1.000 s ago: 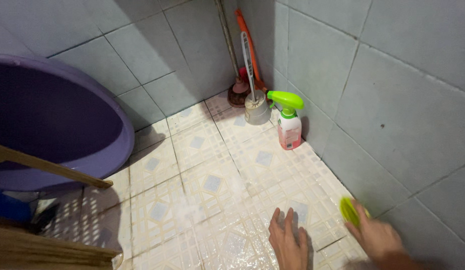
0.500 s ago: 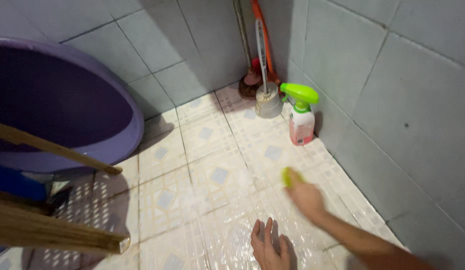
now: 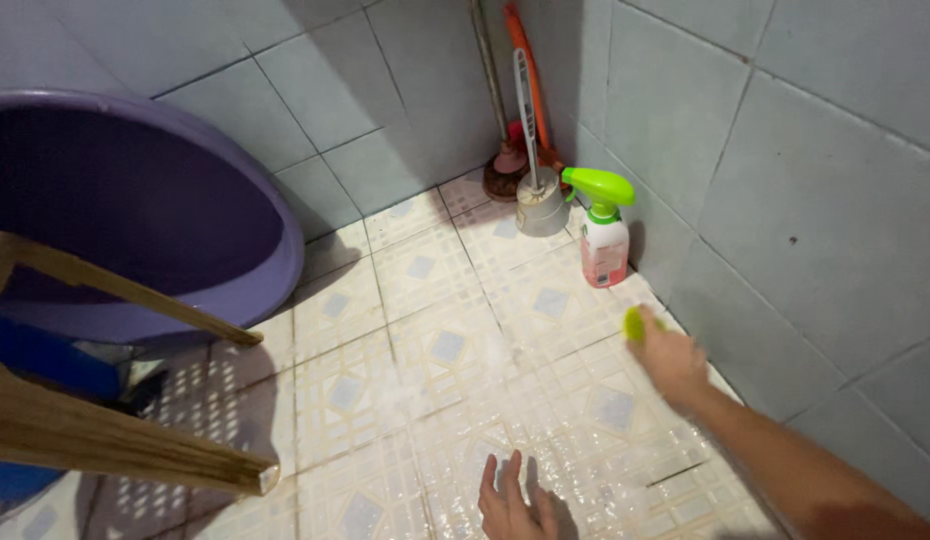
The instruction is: The person scrubs a tiled floor using a yellow sponge and a cleaning solution. They move the sponge in circular motions across the wet tiles, occasionally using their hand to wipe the surface. A purple basin, a plastic stool, and a spray bottle are visible in the background.
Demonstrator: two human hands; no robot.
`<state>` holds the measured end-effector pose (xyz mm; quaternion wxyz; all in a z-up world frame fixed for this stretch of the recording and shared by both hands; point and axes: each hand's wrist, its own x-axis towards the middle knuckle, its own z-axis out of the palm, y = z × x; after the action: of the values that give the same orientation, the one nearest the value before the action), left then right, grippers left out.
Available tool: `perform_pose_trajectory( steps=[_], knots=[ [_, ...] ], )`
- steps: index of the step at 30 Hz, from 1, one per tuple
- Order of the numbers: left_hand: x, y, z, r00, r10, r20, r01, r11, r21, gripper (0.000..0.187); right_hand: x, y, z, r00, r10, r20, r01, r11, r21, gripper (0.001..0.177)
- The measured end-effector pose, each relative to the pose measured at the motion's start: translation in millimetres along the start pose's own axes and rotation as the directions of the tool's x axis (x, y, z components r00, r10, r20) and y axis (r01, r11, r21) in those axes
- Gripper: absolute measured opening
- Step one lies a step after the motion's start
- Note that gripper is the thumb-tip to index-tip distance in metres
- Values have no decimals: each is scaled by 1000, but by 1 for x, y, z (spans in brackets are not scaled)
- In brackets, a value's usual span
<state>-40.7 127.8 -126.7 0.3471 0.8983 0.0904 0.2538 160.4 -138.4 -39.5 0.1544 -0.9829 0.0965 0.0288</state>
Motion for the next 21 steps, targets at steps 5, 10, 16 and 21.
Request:
perform_pose_trajectory(
  steps=[5,10,16,21],
  knots=[
    [-14,-76,2,988,-28,154,6,989,145,66,-25,-48,28,999,36,-9,-34,987,160,65],
    [-41,-110,11,998,-69,13,67,991,115,67,-80,-145,56,957,-195,213,153,968,197,66],
    [-41,-96,0,998,46,-36,-44,997,55,57,-27,-28,65,987,-118,108,115,993,33,54],
    [-25,-64,2,981,108,162,-125,987,97,62,-21,40,46,997,25,-73,-24,1000,14,78]
  ],
)
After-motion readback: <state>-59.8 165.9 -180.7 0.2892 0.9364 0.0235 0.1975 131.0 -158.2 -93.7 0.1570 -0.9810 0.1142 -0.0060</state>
